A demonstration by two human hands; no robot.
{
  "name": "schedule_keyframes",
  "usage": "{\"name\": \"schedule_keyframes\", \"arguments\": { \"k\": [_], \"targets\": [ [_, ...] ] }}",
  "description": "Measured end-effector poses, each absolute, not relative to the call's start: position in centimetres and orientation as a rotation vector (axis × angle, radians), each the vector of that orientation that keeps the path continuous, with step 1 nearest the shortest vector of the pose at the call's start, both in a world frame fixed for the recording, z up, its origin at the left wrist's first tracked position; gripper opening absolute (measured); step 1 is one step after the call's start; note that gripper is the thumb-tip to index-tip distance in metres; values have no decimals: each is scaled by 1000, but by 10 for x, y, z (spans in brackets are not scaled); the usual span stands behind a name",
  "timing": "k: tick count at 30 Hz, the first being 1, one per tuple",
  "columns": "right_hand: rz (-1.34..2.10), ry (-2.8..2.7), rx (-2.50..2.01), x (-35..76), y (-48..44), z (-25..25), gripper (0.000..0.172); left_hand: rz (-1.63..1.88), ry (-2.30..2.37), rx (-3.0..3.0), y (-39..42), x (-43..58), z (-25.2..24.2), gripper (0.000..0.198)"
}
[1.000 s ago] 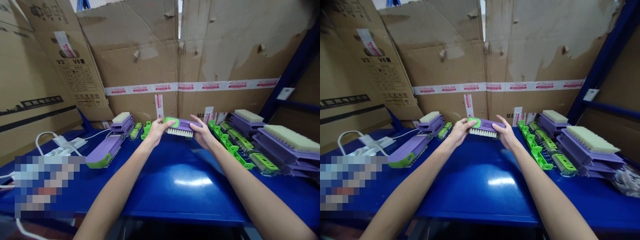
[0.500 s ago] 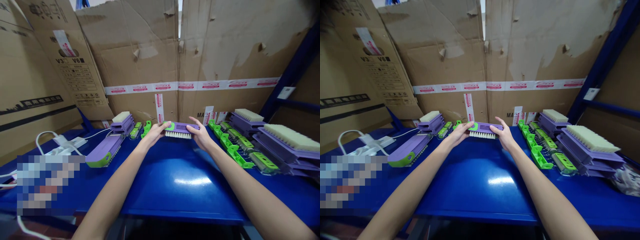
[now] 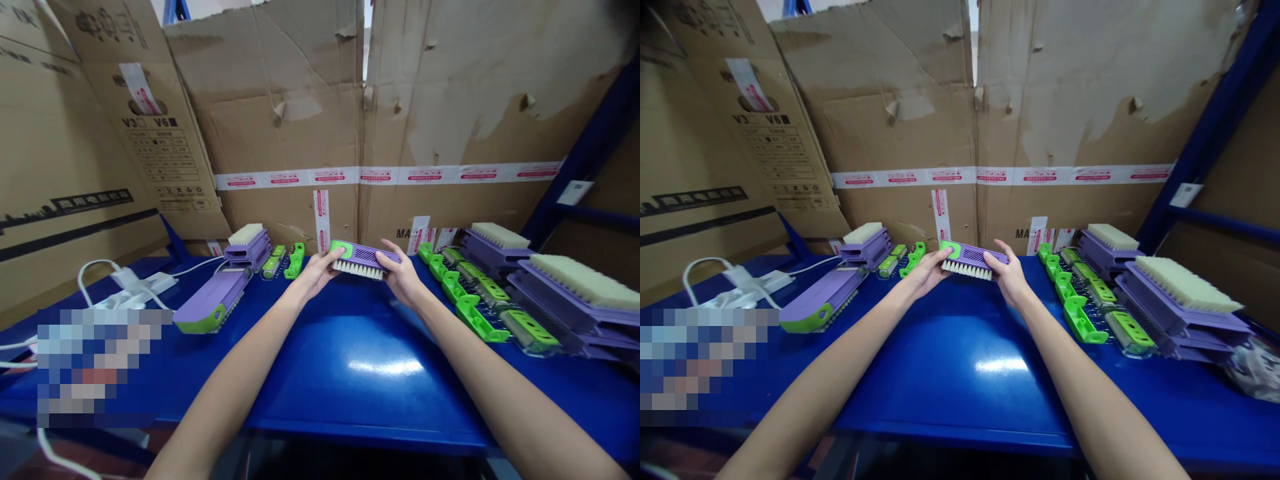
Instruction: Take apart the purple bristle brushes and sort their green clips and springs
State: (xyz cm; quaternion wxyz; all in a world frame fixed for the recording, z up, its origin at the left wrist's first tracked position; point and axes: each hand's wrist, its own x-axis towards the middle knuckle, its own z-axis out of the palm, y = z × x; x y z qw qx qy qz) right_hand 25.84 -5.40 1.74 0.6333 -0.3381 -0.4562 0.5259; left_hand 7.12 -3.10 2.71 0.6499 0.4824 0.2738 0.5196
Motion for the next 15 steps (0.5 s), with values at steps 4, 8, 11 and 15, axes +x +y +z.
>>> {"name": "schedule_keyframes", "arguments": {
  "k": [4, 8, 11, 15],
  "targets": [
    [1234, -1021, -764, 257, -56, 18, 69, 1225, 693, 1126, -33, 71, 28, 38],
    [1245, -1020, -760, 256, -58, 21, 67, 1237, 734, 1150, -33, 69, 28, 38],
    [1275, -1014, -743, 257, -58, 21, 69, 1222, 731, 1179, -31, 65, 27, 39],
    [1314, -1022, -748, 257, -58, 21, 69, 1229, 732, 1165, -32, 63, 29, 39]
  ]
}}
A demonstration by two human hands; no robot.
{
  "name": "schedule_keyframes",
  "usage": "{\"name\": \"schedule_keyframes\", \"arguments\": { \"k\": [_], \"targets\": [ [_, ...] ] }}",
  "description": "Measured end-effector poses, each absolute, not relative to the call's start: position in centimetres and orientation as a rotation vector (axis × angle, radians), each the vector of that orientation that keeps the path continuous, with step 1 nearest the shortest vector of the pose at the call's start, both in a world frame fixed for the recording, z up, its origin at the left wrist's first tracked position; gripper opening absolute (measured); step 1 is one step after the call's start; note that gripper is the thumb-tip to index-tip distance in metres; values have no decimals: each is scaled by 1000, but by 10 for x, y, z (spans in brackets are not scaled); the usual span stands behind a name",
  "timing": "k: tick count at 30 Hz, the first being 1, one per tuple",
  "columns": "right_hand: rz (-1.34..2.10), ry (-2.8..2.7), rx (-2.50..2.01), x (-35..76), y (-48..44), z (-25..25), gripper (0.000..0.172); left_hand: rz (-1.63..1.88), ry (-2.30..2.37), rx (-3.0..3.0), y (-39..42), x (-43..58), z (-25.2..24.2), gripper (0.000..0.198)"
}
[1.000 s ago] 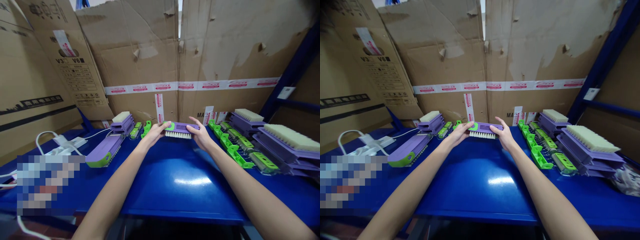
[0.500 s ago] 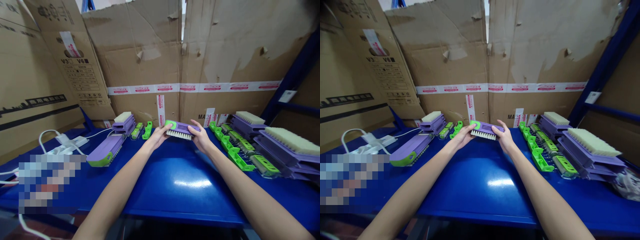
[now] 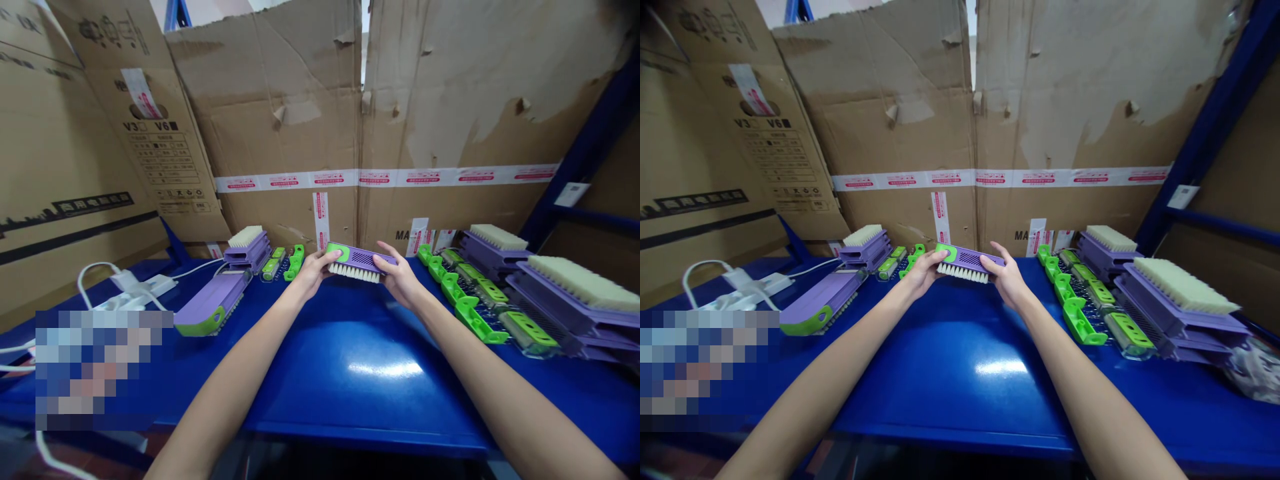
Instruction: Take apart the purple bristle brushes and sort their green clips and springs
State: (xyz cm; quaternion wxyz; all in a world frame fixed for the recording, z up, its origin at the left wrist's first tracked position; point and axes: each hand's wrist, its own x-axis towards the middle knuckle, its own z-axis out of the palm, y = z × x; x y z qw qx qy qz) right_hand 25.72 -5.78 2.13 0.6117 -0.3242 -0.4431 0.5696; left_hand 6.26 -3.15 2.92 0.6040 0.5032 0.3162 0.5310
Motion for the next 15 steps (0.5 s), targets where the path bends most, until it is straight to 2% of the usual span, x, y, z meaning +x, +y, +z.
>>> {"name": "schedule_keyframes", "arguments": {
  "k": [15],
  "targets": [
    [1350, -989, -714, 263, -57, 26, 60, 1349, 729, 1057, -42, 80, 45, 38]
  ]
}}
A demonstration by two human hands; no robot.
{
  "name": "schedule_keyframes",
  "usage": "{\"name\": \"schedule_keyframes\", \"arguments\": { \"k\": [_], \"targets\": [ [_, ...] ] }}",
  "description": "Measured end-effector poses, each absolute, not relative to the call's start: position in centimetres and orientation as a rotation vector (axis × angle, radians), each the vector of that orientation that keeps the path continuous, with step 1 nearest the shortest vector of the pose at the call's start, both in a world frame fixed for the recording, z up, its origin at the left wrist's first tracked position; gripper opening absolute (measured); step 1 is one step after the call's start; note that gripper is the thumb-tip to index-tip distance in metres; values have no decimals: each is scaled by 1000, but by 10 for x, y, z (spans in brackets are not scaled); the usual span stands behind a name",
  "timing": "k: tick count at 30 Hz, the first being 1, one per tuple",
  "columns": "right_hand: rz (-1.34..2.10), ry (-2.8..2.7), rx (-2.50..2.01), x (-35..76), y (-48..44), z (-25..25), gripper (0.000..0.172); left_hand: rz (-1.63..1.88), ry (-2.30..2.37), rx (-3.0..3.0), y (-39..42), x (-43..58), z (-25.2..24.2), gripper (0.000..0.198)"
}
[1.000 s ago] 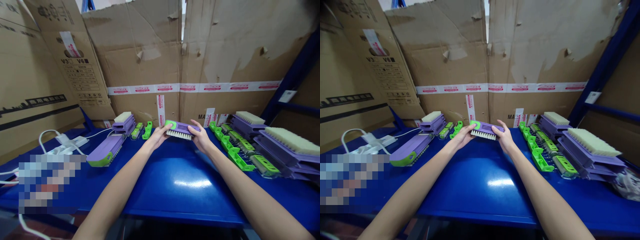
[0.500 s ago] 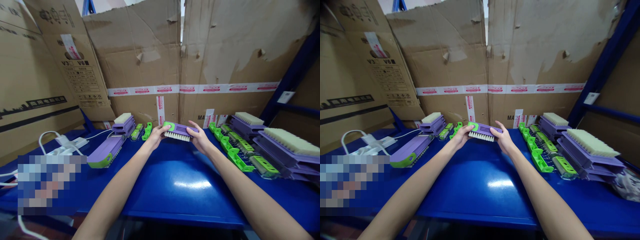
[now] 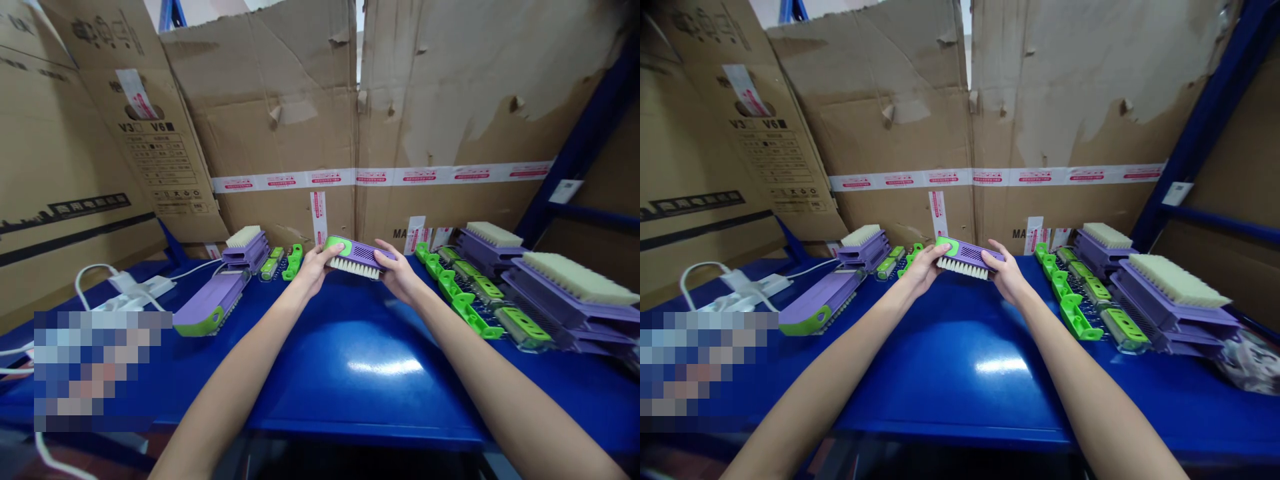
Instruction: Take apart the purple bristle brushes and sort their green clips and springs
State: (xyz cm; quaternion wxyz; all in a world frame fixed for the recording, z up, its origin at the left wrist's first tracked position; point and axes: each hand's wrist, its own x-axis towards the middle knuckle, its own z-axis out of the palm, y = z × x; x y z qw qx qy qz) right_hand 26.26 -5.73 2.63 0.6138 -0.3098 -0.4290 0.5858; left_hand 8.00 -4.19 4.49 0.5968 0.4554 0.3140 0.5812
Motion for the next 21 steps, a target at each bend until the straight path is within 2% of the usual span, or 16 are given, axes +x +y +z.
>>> {"name": "schedule_keyframes", "arguments": {
  "k": [13, 21],
  "targets": [
    [1267, -995, -733, 259, -58, 32, 65, 1390, 775, 1084, -47, 81, 56, 39],
    [1377, -1014, -731, 271, -59, 33, 67, 1319, 741, 1098, -46, 79, 47, 40]
  ]
}}
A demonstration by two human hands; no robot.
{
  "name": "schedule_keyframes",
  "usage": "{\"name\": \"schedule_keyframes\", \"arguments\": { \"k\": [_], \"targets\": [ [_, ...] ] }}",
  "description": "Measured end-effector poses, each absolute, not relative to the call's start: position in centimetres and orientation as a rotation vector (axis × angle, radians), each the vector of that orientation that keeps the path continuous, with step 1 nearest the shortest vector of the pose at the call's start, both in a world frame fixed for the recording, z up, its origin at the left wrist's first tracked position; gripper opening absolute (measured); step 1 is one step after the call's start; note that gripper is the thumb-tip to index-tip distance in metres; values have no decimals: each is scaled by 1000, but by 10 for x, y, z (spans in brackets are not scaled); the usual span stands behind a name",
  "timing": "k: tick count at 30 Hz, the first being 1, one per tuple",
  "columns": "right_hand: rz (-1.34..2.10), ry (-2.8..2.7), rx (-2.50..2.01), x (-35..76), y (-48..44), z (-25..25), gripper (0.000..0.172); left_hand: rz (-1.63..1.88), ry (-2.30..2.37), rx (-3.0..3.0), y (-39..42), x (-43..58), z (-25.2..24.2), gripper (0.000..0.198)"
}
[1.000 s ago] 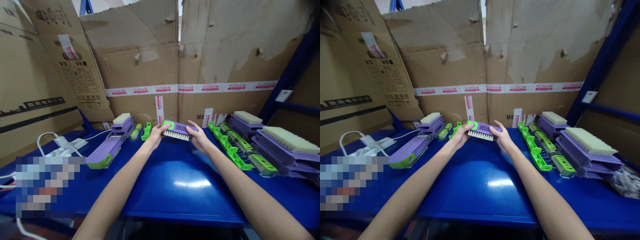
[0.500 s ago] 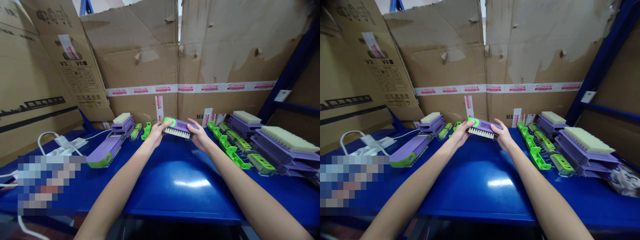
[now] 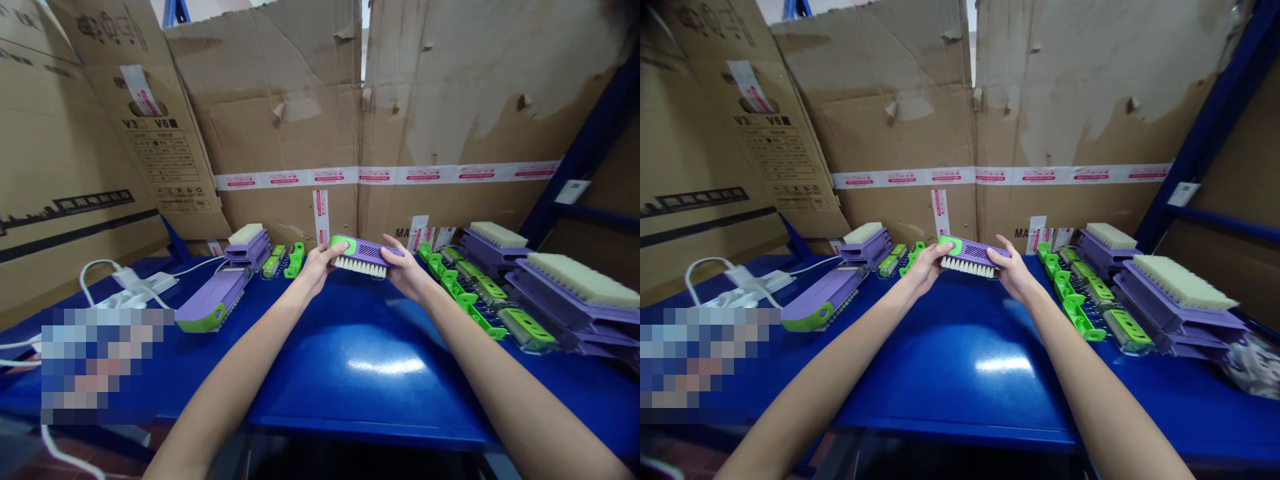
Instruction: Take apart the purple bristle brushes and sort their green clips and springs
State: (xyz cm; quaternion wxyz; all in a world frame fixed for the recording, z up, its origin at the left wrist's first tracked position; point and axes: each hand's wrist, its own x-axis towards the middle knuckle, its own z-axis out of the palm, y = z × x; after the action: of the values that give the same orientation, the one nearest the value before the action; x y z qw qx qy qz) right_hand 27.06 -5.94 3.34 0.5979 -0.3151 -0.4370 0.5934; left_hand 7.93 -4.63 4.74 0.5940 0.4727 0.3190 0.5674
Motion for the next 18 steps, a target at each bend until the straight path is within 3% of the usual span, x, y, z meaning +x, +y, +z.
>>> {"name": "schedule_keyframes", "arguments": {
  "k": [12, 18],
  "targets": [
    [1395, -944, -721, 266, -59, 36, 55, 1387, 755, 1039, -54, 90, 59, 47],
    [1317, -1024, -702, 270, -64, 42, 73, 1383, 702, 1117, -54, 86, 60, 44]
  ]
}}
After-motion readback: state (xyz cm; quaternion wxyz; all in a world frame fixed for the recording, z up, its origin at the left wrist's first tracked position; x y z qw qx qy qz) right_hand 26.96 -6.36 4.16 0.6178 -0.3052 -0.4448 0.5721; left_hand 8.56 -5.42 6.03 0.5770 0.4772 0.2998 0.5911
